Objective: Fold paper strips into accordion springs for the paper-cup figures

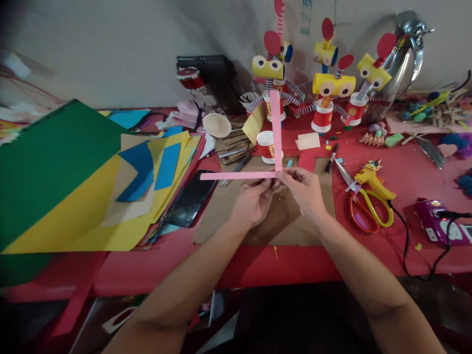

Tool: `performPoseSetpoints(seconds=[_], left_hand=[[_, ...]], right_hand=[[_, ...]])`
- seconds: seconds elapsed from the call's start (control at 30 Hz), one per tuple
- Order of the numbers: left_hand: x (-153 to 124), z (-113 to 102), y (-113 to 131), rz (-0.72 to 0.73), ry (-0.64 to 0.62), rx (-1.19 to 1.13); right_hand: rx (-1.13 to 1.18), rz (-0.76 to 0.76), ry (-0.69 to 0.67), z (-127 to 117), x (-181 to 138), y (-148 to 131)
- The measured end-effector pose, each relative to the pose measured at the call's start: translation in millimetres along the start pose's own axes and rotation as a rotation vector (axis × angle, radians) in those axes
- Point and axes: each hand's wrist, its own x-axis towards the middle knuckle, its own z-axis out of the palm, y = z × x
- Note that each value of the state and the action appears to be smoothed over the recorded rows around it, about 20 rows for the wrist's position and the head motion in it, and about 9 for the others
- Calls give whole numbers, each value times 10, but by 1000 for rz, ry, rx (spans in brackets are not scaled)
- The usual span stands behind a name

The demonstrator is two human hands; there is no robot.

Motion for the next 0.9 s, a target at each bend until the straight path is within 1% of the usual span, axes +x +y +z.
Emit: performPoseSetpoints(seconds=[0.17, 0.3, 0.37, 0.5, 0.67, 0.9], left_hand=[[29, 13, 21, -88, 67, -41], [25, 14, 23, -103, 129, -33], [21, 12, 22, -104, 136, -29], [36, -12, 5, -98, 99, -24], [61, -57, -21, -92, 52, 11], [25, -26, 54, -104, -17, 65]], right_hand=[[19, 22, 9, 8, 1, 27], [7, 19, 10, 16, -3, 38], [-8, 14, -2, 12, -3, 40], [-30, 4, -12, 2, 0, 61], [10, -8, 19, 11, -9, 99], [-19, 5, 20, -5, -18, 65]])
